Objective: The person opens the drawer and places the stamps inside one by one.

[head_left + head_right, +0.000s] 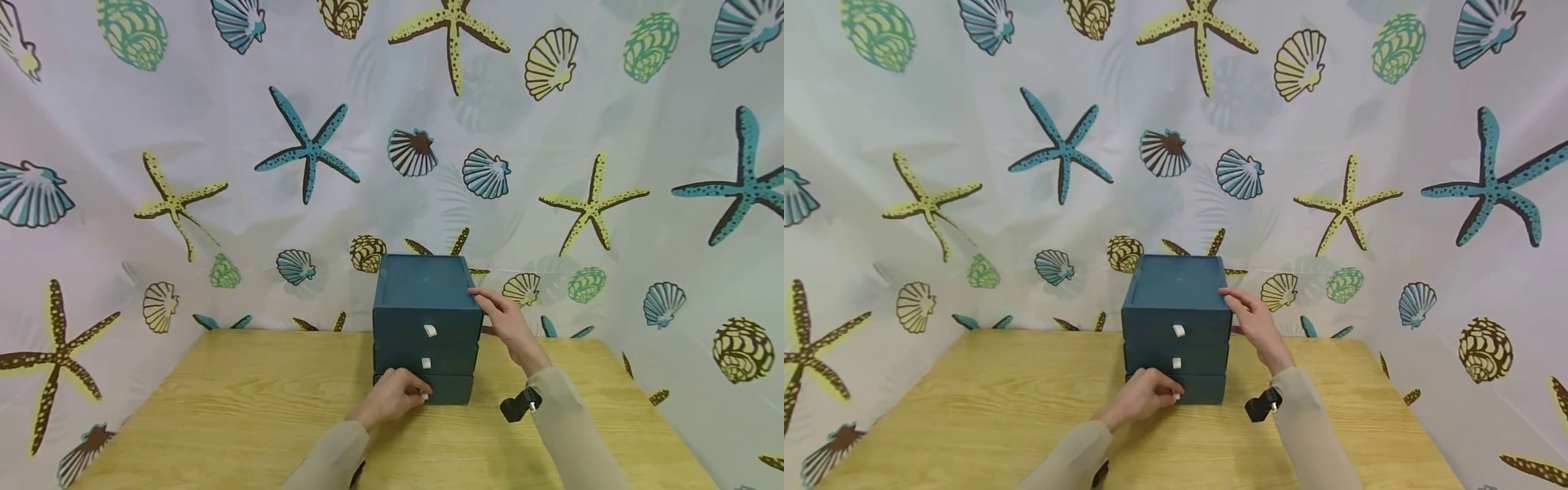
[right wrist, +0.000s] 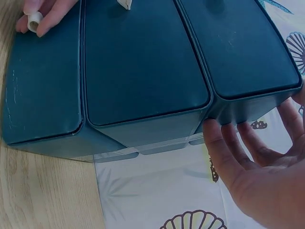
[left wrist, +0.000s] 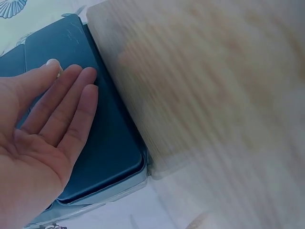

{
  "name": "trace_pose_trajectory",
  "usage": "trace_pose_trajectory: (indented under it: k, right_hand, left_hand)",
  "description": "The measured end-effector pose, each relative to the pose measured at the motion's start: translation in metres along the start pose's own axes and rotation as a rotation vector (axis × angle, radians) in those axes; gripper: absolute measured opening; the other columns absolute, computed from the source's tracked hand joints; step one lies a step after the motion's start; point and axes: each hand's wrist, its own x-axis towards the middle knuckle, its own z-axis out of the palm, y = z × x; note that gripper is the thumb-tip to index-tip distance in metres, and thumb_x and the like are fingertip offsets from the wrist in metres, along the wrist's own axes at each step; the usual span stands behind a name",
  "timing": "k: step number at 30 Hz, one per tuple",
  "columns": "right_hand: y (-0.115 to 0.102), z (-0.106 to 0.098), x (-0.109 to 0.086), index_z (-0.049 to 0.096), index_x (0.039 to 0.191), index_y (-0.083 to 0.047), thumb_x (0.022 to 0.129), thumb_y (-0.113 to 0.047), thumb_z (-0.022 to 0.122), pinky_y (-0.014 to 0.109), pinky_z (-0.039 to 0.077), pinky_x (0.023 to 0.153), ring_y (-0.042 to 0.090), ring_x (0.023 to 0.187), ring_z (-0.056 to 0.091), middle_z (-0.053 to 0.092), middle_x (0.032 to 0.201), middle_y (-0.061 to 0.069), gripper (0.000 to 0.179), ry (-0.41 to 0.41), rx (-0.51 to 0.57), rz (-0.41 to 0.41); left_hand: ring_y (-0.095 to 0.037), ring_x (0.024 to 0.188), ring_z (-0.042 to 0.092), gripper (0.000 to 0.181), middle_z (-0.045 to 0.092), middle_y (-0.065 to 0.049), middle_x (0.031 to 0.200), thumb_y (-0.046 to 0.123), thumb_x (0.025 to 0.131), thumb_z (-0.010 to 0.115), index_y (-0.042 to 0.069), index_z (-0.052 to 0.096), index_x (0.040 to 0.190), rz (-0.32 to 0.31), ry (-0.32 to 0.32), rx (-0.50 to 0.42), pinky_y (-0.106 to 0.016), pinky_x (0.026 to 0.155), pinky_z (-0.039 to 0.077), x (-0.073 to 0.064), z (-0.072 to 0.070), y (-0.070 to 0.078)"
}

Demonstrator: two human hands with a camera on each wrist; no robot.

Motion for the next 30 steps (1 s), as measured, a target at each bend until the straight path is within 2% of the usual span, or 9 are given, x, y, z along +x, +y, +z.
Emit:
trace_pose_trajectory:
  k: [9, 16, 22, 30]
  right_hand:
    - [-0.003, 0.001, 0.000, 0.050, 0.143, -0.017, 0.104, -0.041, 0.046, 0.055, 0.045, 0.104, 0.033, 0.144, 0.033, 0.033, 0.158, 0.009, 0.047, -0.004, 0.010, 0.001]
    - [-0.004, 0.003, 0.000, 0.051, 0.143, -0.018, 0.104, -0.041, 0.046, 0.055, 0.045, 0.104, 0.032, 0.145, 0.033, 0.033, 0.158, 0.007, 0.046, 0.000, 0.014, 0.017]
    - [-0.004, 0.002, -0.001, 0.050, 0.145, -0.019, 0.102, -0.046, 0.047, 0.052, 0.047, 0.102, 0.032, 0.144, 0.034, 0.033, 0.158, 0.007, 0.050, 0.011, 0.000, -0.015]
    - [0.001, 0.005, -0.006, 0.046, 0.147, -0.023, 0.104, -0.044, 0.041, 0.051, 0.047, 0.102, 0.032, 0.145, 0.033, 0.030, 0.160, 0.005, 0.048, 0.006, -0.021, -0.052]
  left_hand:
    - [-0.012, 0.089, 0.070, 0.021, 0.075, -0.003, 0.105, 0.006, 0.090, 0.068, 0.013, 0.077, 0.108, -0.020, 0.002, -0.021, -0.025, 0.072, 0.057, 0.001, -0.002, -0.001]
    - [-0.008, 0.079, 0.068, 0.025, 0.075, -0.004, 0.099, 0.009, 0.092, 0.066, 0.011, 0.074, 0.116, 0.004, -0.034, -0.052, -0.024, 0.065, 0.054, -0.007, -0.010, 0.002]
    - [-0.014, 0.088, 0.070, 0.022, 0.074, -0.007, 0.106, 0.016, 0.094, 0.065, 0.010, 0.073, 0.114, 0.033, 0.036, -0.069, -0.027, 0.072, 0.057, -0.016, -0.027, 0.005]
    - [-0.020, 0.094, 0.070, 0.024, 0.073, -0.008, 0.110, 0.021, 0.096, 0.064, 0.007, 0.073, 0.113, 0.077, 0.082, -0.071, -0.033, 0.078, 0.057, -0.029, -0.045, 0.002]
